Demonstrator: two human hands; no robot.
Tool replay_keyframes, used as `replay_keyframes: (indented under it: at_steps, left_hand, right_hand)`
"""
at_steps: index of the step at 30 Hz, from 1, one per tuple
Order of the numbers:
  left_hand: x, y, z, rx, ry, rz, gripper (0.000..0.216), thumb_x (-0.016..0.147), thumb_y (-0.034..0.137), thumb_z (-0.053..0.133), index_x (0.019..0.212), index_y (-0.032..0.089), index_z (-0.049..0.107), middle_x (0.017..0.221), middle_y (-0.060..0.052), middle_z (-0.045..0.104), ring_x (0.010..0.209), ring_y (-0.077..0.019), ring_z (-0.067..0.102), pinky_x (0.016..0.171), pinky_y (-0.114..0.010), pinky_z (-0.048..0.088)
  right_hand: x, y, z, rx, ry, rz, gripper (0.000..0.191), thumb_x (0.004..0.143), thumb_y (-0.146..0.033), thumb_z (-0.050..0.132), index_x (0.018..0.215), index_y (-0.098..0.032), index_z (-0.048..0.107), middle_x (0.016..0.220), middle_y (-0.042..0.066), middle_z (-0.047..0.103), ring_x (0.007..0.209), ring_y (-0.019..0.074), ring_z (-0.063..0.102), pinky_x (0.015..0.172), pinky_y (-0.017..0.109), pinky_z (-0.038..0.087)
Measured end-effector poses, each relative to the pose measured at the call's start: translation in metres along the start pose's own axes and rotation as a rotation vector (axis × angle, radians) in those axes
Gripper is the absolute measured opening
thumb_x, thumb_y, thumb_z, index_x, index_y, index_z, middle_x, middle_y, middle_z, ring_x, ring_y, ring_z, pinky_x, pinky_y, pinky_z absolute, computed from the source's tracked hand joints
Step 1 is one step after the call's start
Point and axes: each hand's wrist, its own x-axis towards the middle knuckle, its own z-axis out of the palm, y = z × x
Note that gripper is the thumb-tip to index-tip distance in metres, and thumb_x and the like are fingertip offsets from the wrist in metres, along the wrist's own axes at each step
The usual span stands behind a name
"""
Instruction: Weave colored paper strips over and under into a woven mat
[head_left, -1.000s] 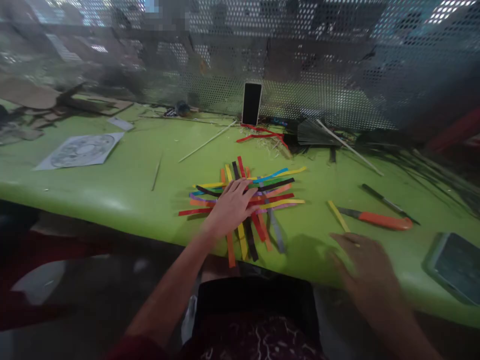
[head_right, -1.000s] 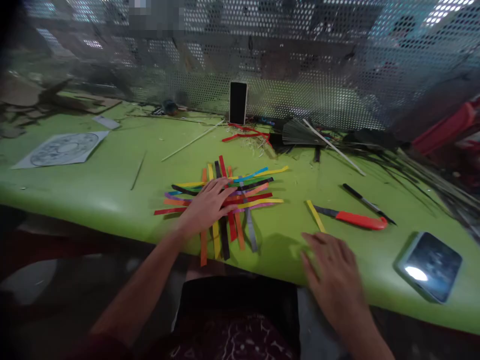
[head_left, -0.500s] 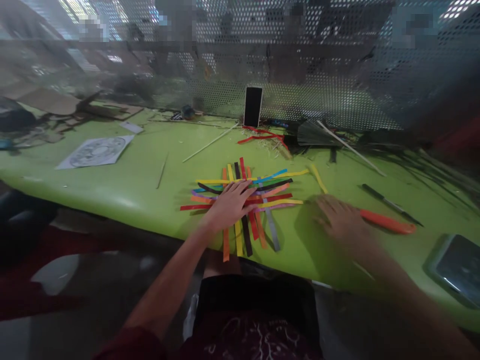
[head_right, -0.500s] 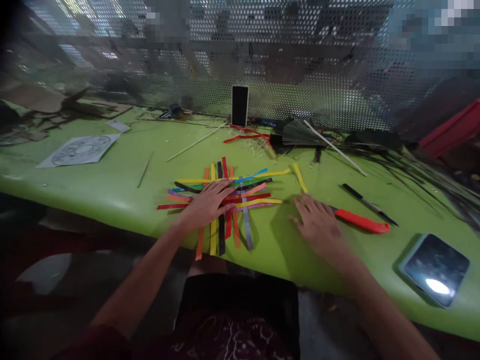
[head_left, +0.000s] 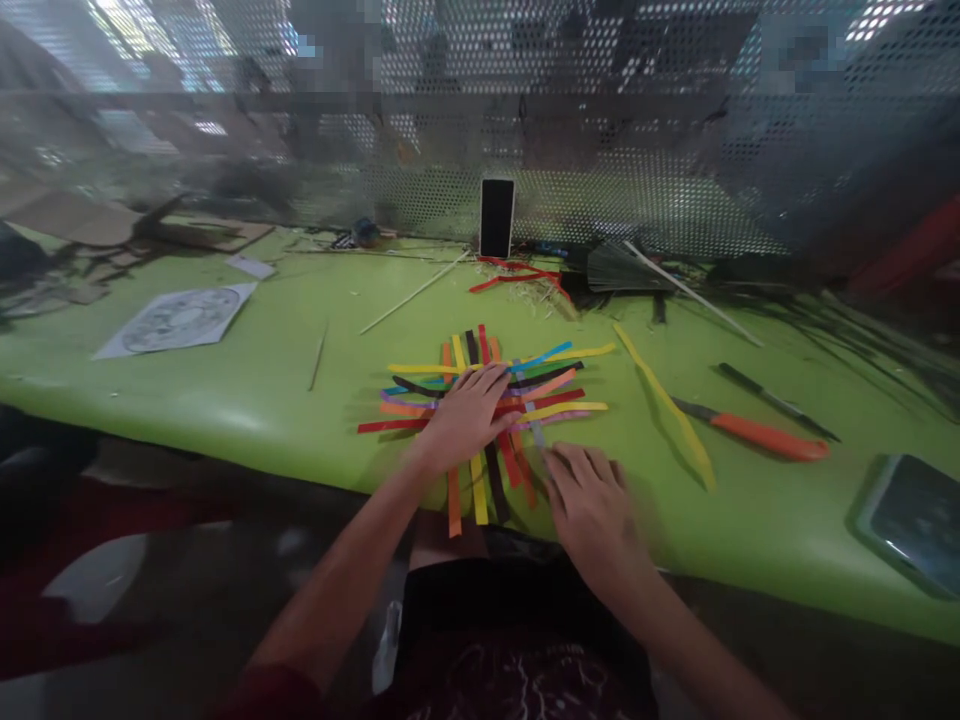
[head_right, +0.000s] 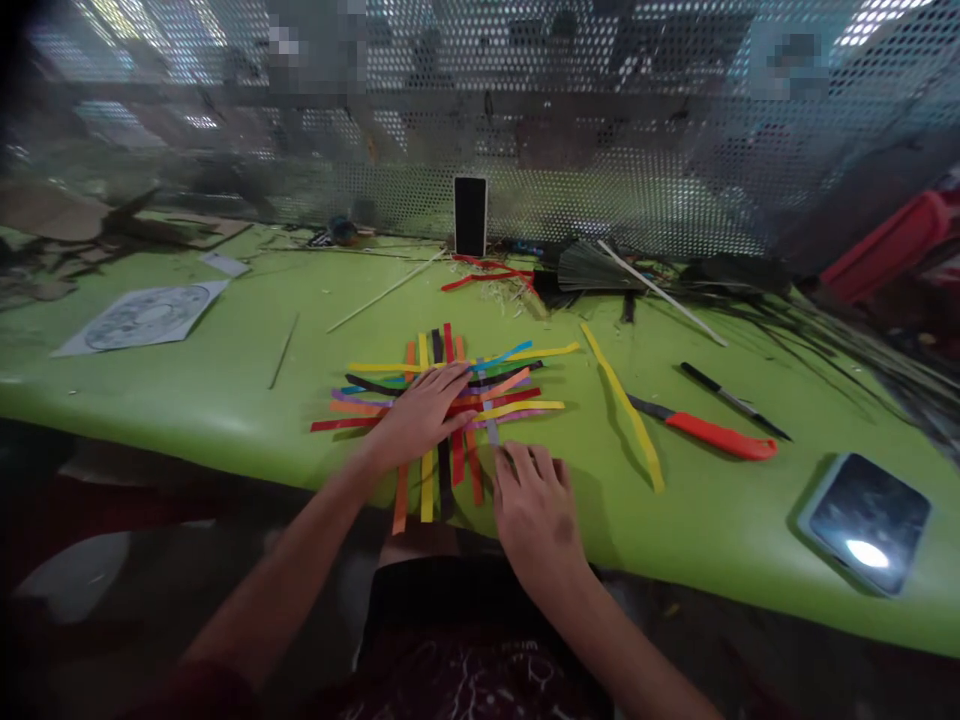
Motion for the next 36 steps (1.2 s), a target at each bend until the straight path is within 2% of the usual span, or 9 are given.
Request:
replay_keyframes:
  at_steps: [7,12,15,18,22,24,28,36]
  left_hand:
    - [-0.001,0.000,0.003,-0.009,0.060,0.011,0.061,0.108,0.052,0.042,0.151,0.010,0.048,0.163,-0.016,0.044,0.154,-0.0288,0.037,0.129,-0.046,0.025]
    - [-0.003,0.005,0.003,0.017,0.109,-0.057,0.060,0.106,0.052,0.048,0.148,0.010,0.053,0.162,-0.022,0.041,0.155,-0.0352,0.033,0.126,-0.051,0.029]
    - [-0.003,0.008,0.000,0.045,0.097,-0.072,0.058,0.106,0.051,0.049,0.147,0.010,0.055,0.157,-0.022,0.046,0.150,-0.0370,0.038,0.125,-0.052,0.030]
    - [-0.003,0.009,-0.002,0.061,0.094,-0.071,0.057,0.106,0.051,0.047,0.147,0.012,0.055,0.156,-0.021,0.048,0.148,-0.0365,0.041,0.124,-0.052,0.033]
    - [-0.003,0.010,-0.004,0.078,0.098,-0.076,0.056,0.107,0.049,0.047,0.147,0.012,0.055,0.154,-0.021,0.049,0.145,-0.0358,0.043,0.123,-0.051,0.033]
    - [-0.003,0.011,-0.005,0.080,0.095,-0.069,0.055,0.107,0.049,0.047,0.147,0.011,0.055,0.154,-0.021,0.050,0.144,-0.0358,0.044,0.123,-0.051,0.033]
    - [-0.004,0.010,-0.004,0.083,0.105,-0.055,0.057,0.107,0.051,0.045,0.147,0.011,0.056,0.153,-0.020,0.051,0.143,-0.0358,0.045,0.121,-0.050,0.034]
    - [-0.006,0.008,-0.001,0.078,0.125,-0.062,0.061,0.107,0.056,0.043,0.148,0.013,0.055,0.154,-0.019,0.050,0.144,-0.0353,0.044,0.121,-0.050,0.035]
  right_hand:
    - [0.013,0.002,0.009,-0.050,-0.014,-0.027,0.038,0.095,-0.003,0.048,0.124,-0.017,0.069,0.120,0.012,0.074,0.100,0.0281,0.063,0.082,0.042,0.048]
    - [0.011,0.000,0.005,-0.005,0.015,-0.018,0.030,0.102,-0.013,0.049,0.123,-0.016,0.070,0.119,0.012,0.075,0.101,0.0279,0.065,0.083,0.042,0.050]
    - [0.001,-0.001,0.000,0.014,-0.040,-0.047,0.035,0.104,-0.018,0.047,0.134,-0.018,0.066,0.132,0.012,0.073,0.111,0.0286,0.065,0.090,0.045,0.050]
    - [-0.008,-0.002,-0.001,0.010,-0.074,-0.085,0.042,0.106,-0.024,0.044,0.145,-0.018,0.059,0.143,0.013,0.067,0.125,0.0296,0.063,0.104,0.049,0.045]
    - [-0.008,0.001,0.004,-0.012,-0.110,-0.118,0.046,0.109,-0.033,0.040,0.148,-0.013,0.055,0.153,0.015,0.058,0.139,0.0296,0.055,0.113,0.053,0.039]
    - [-0.004,0.003,0.007,-0.019,-0.126,-0.126,0.045,0.109,-0.030,0.039,0.148,-0.013,0.055,0.154,0.015,0.057,0.140,0.0290,0.055,0.114,0.053,0.038]
    - [0.004,0.011,0.011,-0.021,-0.147,-0.150,0.047,0.105,-0.014,0.037,0.148,-0.016,0.056,0.153,0.012,0.058,0.141,0.0268,0.054,0.115,0.052,0.038]
    - [0.004,0.014,0.013,0.031,-0.070,-0.097,0.060,0.097,-0.004,0.038,0.153,-0.020,0.049,0.152,0.011,0.060,0.137,0.0273,0.058,0.110,0.050,0.044]
